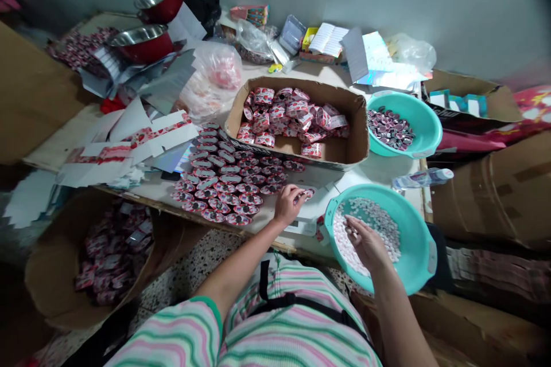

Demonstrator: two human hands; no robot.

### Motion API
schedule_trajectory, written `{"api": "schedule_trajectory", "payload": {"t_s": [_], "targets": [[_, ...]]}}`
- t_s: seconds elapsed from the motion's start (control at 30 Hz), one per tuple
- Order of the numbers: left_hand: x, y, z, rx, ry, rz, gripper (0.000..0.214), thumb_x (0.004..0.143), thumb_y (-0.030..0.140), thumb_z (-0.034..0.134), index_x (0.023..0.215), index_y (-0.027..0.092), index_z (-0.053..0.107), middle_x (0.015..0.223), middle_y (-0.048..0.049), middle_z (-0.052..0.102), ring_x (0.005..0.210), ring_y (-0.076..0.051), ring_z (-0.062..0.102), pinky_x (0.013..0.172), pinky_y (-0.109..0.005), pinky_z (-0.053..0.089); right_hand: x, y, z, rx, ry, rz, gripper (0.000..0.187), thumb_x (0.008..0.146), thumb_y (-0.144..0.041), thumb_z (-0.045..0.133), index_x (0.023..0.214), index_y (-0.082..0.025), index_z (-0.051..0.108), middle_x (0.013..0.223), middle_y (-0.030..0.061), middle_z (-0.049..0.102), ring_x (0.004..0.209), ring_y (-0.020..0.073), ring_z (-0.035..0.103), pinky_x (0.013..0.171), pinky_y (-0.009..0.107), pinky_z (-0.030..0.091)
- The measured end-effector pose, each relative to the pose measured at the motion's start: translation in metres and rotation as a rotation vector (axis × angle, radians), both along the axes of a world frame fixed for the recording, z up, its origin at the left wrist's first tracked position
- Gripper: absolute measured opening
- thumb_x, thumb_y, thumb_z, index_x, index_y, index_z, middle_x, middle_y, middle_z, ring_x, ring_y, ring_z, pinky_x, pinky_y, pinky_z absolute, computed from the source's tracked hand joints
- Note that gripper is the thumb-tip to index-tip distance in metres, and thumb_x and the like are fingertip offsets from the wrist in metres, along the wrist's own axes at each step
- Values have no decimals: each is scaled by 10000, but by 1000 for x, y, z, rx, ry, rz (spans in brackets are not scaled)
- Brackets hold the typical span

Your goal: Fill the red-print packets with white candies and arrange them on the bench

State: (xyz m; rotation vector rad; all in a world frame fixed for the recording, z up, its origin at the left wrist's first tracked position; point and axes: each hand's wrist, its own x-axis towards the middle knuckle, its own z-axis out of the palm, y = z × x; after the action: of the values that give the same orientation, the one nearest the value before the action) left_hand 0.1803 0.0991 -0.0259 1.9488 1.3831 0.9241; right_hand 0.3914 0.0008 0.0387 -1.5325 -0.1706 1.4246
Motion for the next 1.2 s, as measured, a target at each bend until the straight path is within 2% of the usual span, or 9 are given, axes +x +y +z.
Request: {"api": "schedule_trajectory", "payload": {"t_s": [0.07,0.17,0.37,0.5,0.6,0.73,0.93,1.1,1.2], "targets": [[-2,-6,1,25,5,54,197,885,290,536,1048,195,596,1039,-71,575,1014,-191,528,922,-336,430,-1,0,0,14,-16,9,252,591,-340,819,794,-218,734,827,14,676,743,119,592,624,177,504],[-7,-12,1,35,89,115,144,869,255,540,991,191,586,1043,-76,577,1025,-216,509,927,-373,416,-2,0,1,14,-7,7,237,601,-335,813,789,-218,730,817,6,671,753,114,594,634,165,498],[-5,-10,0,49,210,88,61,841,220,579,840,222,640,1088,-52,584,1092,-231,459,965,-399,373,-7,-1,3,11,-22,24,224,610,-342,803,778,-216,723,806,-5,664,742,105,590,638,154,488],[0,-7,5,12,182,33,104,867,240,549,850,229,651,1085,-49,590,1101,-219,460,970,-390,374,-8,-3,4,-5,26,6,245,587,-327,824,780,-209,728,784,-18,652,694,76,561,622,123,475],[-3,-8,8,-10,161,39,97,865,253,554,908,220,634,1080,-62,585,1094,-219,466,977,-391,379,-7,-5,4,1,10,-12,253,583,-337,825,777,-207,728,793,-12,653,698,81,564,621,132,481],[-8,-10,5,-4,192,66,108,860,256,560,939,216,621,1085,-69,566,1106,-224,453,995,-391,370,-5,-9,2,7,-5,-26,260,576,-324,833,787,-213,731,831,-6,659,726,94,573,625,146,498],[-4,-12,2,36,195,-1,142,889,298,524,876,222,643,1111,-56,555,1138,-216,435,1011,-389,356,-5,-9,2,-13,29,-40,279,542,-327,852,758,-210,719,755,-9,651,661,93,556,581,165,497],[-5,-12,6,30,177,26,187,884,326,528,1024,217,587,1140,-75,558,1141,-226,446,1016,-390,357,-2,-10,3,-2,-5,-45,294,564,-328,838,796,-190,724,807,8,659,706,104,587,594,164,495],[-4,-11,3,18,192,32,366,851,403,572,1154,205,518,1194,-97,542,1169,-250,440,1035,-406,338,-1,-11,4,7,-10,-37,285,570,-328,833,798,-191,729,806,10,660,709,105,588,594,159,496]]}}
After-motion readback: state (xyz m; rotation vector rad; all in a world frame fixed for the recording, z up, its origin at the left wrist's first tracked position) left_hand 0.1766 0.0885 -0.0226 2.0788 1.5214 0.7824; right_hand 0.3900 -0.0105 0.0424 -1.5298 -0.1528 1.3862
